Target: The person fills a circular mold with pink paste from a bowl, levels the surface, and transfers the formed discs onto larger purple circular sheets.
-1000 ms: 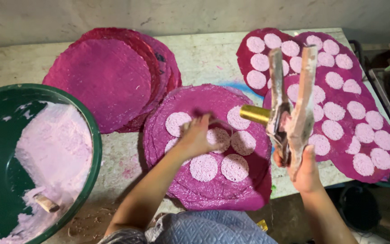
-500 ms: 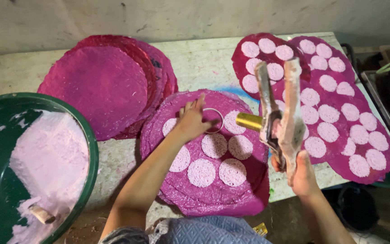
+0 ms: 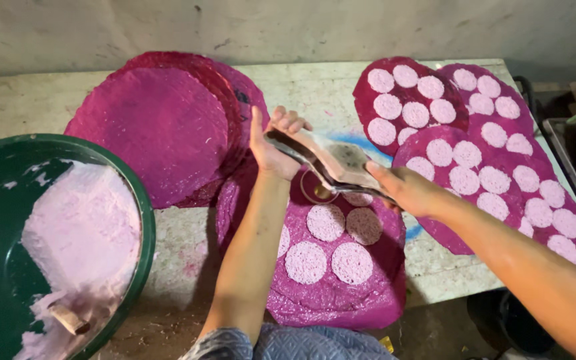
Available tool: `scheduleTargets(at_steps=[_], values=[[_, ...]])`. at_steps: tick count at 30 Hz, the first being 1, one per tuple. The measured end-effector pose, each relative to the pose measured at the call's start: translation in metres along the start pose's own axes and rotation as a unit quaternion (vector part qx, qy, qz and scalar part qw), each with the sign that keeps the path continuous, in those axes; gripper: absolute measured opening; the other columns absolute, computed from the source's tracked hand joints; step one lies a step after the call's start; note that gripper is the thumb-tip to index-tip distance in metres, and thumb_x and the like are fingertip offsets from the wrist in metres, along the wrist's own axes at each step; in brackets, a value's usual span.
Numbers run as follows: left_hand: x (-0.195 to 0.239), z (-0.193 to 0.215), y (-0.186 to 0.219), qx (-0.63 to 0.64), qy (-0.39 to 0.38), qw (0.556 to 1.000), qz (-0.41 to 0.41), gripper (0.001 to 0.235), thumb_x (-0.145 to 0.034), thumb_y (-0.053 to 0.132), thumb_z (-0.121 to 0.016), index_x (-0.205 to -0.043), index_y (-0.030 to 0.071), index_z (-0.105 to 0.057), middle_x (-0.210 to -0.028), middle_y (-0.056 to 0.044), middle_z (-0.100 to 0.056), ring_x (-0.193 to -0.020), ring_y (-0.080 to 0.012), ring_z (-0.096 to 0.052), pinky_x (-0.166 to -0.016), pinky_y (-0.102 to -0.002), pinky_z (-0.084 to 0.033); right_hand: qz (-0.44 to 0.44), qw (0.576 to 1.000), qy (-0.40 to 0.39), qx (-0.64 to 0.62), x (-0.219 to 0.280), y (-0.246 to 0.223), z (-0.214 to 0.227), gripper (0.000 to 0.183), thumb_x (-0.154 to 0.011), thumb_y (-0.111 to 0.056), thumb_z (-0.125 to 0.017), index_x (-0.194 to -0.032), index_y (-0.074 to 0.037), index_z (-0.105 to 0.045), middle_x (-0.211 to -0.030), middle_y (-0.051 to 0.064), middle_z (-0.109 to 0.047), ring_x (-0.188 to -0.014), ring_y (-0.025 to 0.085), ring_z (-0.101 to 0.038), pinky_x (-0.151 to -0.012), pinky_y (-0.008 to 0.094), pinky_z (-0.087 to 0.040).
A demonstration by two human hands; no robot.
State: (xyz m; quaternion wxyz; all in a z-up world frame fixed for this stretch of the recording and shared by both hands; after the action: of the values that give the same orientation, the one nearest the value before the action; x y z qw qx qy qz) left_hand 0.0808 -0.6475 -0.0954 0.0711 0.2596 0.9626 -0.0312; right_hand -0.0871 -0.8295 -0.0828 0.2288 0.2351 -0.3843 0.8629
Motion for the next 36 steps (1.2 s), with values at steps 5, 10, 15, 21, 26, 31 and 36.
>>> scheduleTargets(at_steps=[5, 10, 15, 21, 26, 31, 36], values=[[-0.001, 0.025, 0.025, -0.016, 0.0, 1.0, -0.027, 0.046, -0.1, 0.06, -0.051, -0.083, 0.017, -0.052, -0.07, 0.004, -0.047, -0.069, -0.0139, -0.05, -0.083, -0.038, -0.047, 0.041, 0.993, 0.039, 0.105, -0.007, -0.025, -0.011, 0.083, -0.095, -0.072, -0.031, -0.071, -0.001, -0.068, -0.06, 0.01, -0.063, -0.061, 0.024, -0.065, -0.065, 0.04, -0.051], [0.006, 0.049, 0.008, 0.044, 0.044, 0.998, -0.014, 0.046, -0.1, 0.059, -0.051, -0.079, 0.018, -0.05, -0.07, 0.005, -0.045, -0.068, -0.0135, -0.048, -0.078, -0.035, -0.044, 0.017, 0.994, 0.023, 0.109, -0.004, -0.019, -0.008, 0.083, -0.095, -0.073, -0.032, -0.079, -0.001, -0.072, -0.063, 0.014, -0.066, -0.064, 0.029, -0.068, -0.066, 0.044, -0.054], [-0.005, 0.065, -0.017, 0.05, 0.094, 0.994, -0.017, 0.042, -0.095, 0.055, -0.049, -0.076, 0.017, -0.048, -0.066, 0.004, -0.043, -0.063, -0.014, -0.044, -0.076, -0.035, -0.043, 0.0, 0.979, 0.088, 0.185, 0.002, -0.017, 0.018, 0.077, -0.097, -0.07, -0.033, -0.093, -0.005, -0.075, -0.073, 0.021, -0.07, -0.075, 0.039, -0.071, -0.072, 0.05, -0.053], [-0.032, 0.056, -0.005, -0.001, 0.081, 0.997, -0.018, 0.044, -0.092, 0.056, -0.047, -0.074, 0.016, -0.047, -0.061, 0.004, -0.039, -0.059, -0.015, -0.04, -0.071, -0.036, -0.04, 0.079, 0.972, 0.154, 0.158, -0.004, -0.026, 0.014, 0.068, -0.1, -0.064, -0.035, -0.098, -0.008, -0.074, -0.08, 0.022, -0.072, -0.081, 0.042, -0.07, -0.075, 0.052, -0.052], [-0.029, 0.051, 0.027, -0.054, 0.08, 0.995, -0.034, 0.044, -0.091, 0.055, -0.043, -0.071, 0.017, -0.044, -0.058, 0.003, -0.037, -0.056, -0.0157, -0.039, -0.069, -0.038, -0.04, 0.124, 0.972, 0.161, 0.121, -0.017, -0.034, -0.01, 0.071, -0.102, -0.062, -0.035, -0.091, -0.003, -0.074, -0.08, 0.024, -0.07, -0.082, 0.043, -0.069, -0.075, 0.052, -0.052], [-0.017, 0.069, 0.016, -0.043, 0.161, 0.985, -0.048, 0.044, -0.092, 0.056, -0.046, -0.068, 0.02, -0.043, -0.053, 0.007, -0.035, -0.047, -0.0129, -0.033, -0.056, -0.035, -0.031, 0.018, 0.989, 0.083, 0.122, -0.019, -0.011, -0.012, 0.077, -0.103, -0.064, -0.032, -0.081, -0.001, -0.072, -0.072, 0.023, -0.069, -0.072, 0.04, -0.071, -0.072, 0.052, -0.053], [-0.029, 0.067, -0.005, 0.009, 0.174, 0.984, -0.031, 0.041, -0.087, 0.054, -0.042, -0.067, 0.019, -0.04, -0.054, 0.004, -0.035, -0.05, -0.015, -0.034, -0.059, -0.034, -0.033, 0.093, 0.972, 0.154, 0.154, -0.012, -0.025, 0.014, 0.072, -0.1, -0.065, -0.034, -0.089, -0.005, -0.073, -0.075, 0.024, -0.068, -0.076, 0.04, -0.066, -0.073, 0.051, -0.052]])
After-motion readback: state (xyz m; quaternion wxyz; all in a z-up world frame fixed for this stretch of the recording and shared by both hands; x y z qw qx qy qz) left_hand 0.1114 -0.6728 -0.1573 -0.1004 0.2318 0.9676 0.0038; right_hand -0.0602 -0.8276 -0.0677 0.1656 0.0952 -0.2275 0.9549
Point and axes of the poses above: each hand's wrist, its own x-axis away from the middle knuckle, its own z-axis out of the back of the hand, y = z × x, the point moved 9 cm from there along -x, towards the middle knuckle
